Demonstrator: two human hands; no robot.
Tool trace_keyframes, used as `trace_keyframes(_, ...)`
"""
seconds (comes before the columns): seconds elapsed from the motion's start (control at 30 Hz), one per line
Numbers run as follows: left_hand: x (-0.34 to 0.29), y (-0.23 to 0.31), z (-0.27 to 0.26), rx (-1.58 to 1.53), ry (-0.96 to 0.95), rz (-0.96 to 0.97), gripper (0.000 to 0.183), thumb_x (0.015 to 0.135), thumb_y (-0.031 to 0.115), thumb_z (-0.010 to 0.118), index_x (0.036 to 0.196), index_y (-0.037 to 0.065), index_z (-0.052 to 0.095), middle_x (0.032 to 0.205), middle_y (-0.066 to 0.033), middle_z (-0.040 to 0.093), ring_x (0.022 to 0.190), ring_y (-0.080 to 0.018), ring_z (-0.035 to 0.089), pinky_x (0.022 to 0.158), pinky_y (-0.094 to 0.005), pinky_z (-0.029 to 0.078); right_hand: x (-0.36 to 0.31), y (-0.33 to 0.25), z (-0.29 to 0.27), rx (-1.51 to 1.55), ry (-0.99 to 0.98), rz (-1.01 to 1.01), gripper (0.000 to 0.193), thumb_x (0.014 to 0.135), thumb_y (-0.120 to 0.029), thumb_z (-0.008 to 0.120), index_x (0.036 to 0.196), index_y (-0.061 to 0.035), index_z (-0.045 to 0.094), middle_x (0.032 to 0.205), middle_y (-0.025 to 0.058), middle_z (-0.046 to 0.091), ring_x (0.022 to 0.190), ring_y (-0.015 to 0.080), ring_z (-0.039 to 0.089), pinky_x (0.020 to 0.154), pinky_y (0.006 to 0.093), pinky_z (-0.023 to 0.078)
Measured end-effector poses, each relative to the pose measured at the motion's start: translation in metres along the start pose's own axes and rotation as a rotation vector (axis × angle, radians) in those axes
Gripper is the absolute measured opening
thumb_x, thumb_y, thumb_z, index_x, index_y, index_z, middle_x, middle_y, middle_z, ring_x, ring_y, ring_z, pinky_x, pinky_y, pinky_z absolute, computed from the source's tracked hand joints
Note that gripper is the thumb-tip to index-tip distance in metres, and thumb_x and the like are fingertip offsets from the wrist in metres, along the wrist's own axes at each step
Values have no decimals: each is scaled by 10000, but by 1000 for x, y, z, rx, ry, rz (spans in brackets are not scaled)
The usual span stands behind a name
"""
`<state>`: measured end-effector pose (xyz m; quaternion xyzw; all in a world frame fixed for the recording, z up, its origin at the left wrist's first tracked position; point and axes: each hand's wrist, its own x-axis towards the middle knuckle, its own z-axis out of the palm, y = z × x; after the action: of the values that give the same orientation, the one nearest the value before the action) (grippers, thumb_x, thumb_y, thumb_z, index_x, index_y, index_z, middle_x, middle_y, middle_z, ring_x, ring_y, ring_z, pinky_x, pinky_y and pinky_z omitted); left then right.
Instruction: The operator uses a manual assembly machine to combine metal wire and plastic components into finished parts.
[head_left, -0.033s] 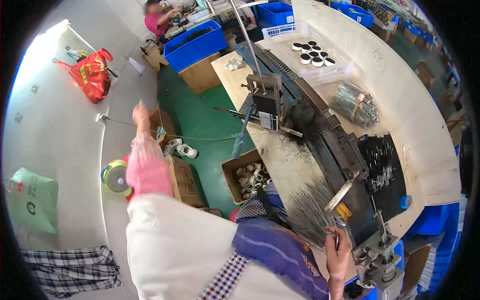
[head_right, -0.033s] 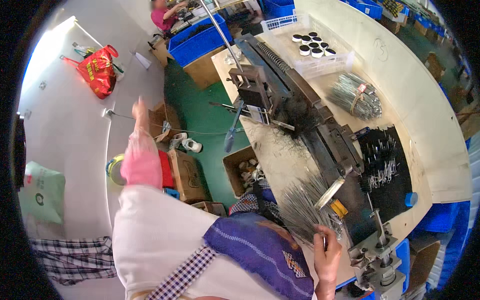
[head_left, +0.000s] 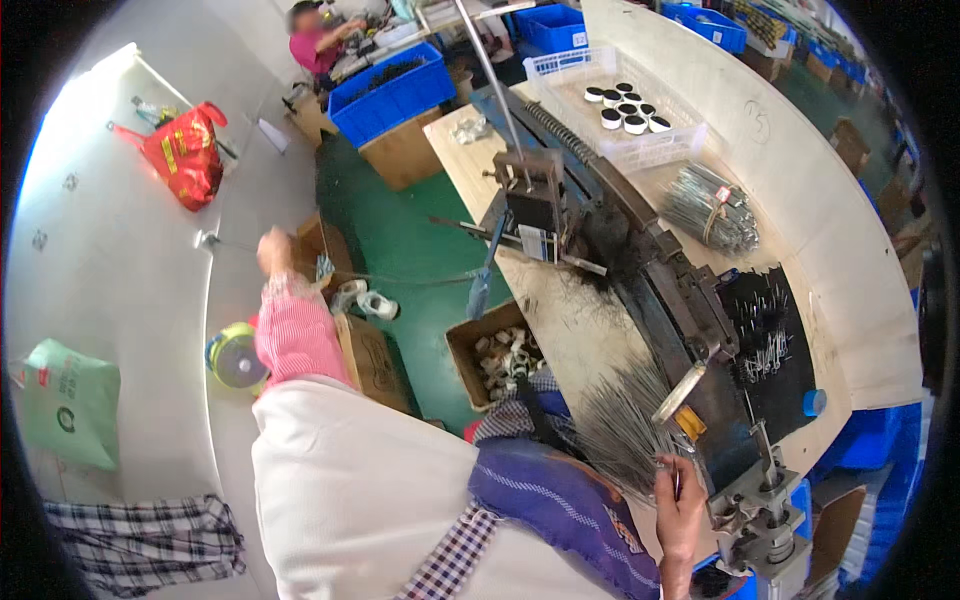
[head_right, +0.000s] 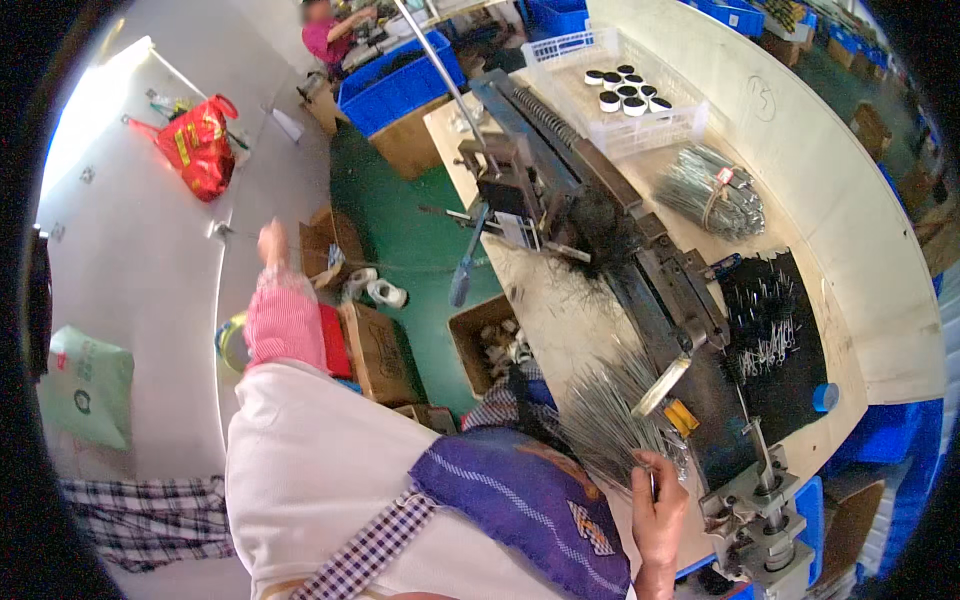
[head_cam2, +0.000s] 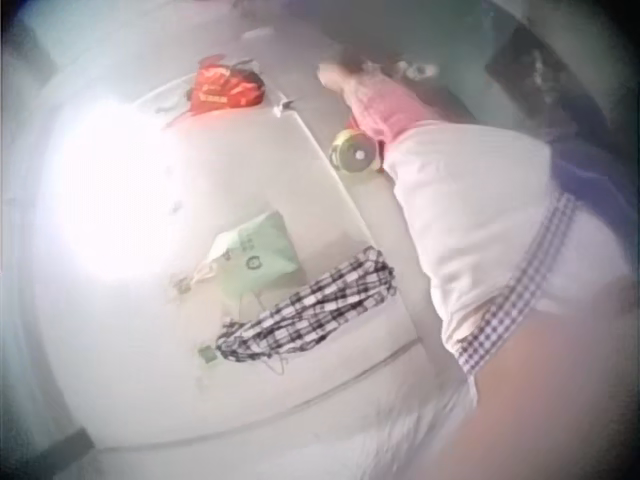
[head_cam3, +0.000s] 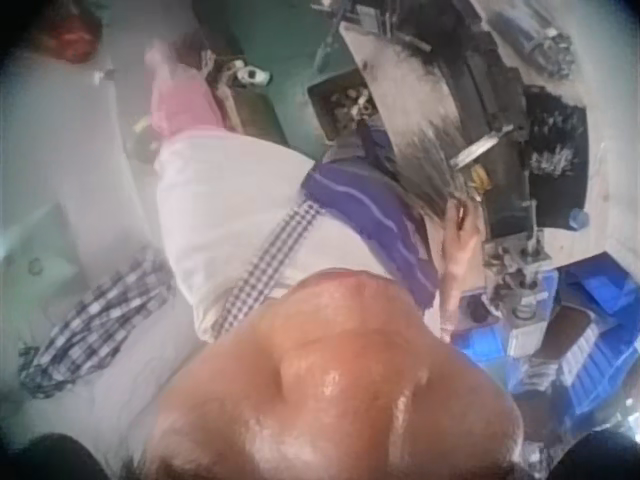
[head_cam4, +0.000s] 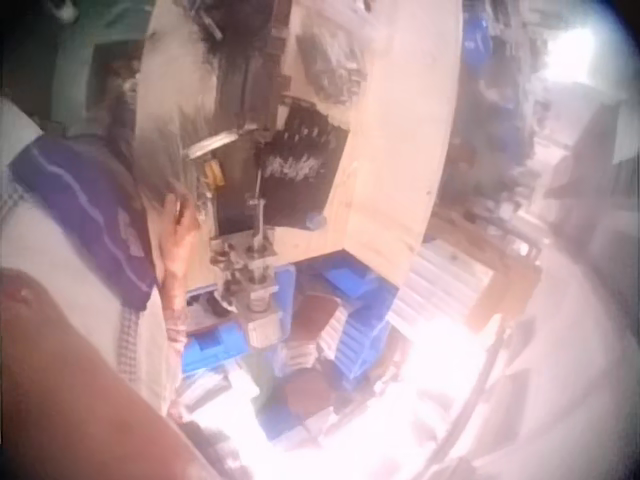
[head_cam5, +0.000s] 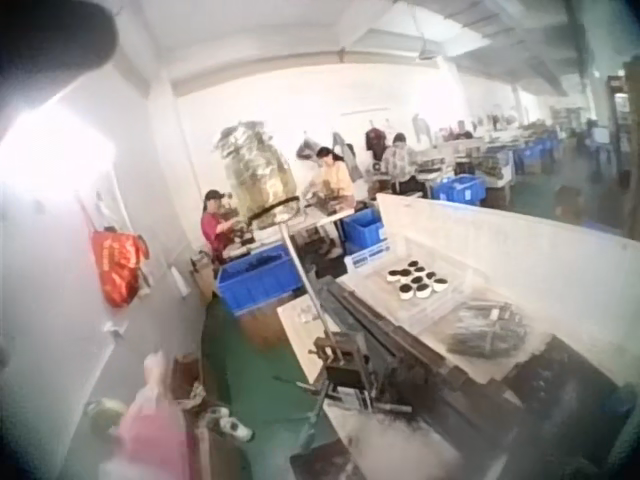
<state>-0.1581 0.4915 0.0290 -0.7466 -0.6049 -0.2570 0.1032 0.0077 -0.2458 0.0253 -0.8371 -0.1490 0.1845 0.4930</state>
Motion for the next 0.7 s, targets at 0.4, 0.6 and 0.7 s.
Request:
trace_keyframes(0.4, -290, 191, -80, -856, -46, 580, 222, 865, 154, 608, 991, -16, 541, 1014, -163, 558, 925, -314, 521, 813, -382, 427, 22, 26, 2, -561, 81, -106, 151, 843, -106, 644, 869, -10, 530, 842, 154, 523, 762, 376, 555, 640, 461, 435)
trace_keyframes(0.6, -321, 214, -75, -791, -141, 594, 476, 811, 129, 660, 1218, -12, 458, 1218, -187, 489, 1120, -360, 482, 933, -396, 427, 31, 40, 10, -524, 86, -118, 194, 832, -148, 661, 841, -15, 520, 808, 154, 531, 760, 362, 557, 645, 446, 434)
trace_keyframes(0.7, -320, 212, -64, -775, -252, 554, 522, 798, 109, 666, 1251, -4, 431, 1255, -184, 457, 1151, -361, 480, 901, -413, 464, 27, 36, 10, -507, 71, -84, 205, 819, -159, 676, 835, -15, 530, 805, 158, 544, 766, 363, 559, 651, 451, 435)
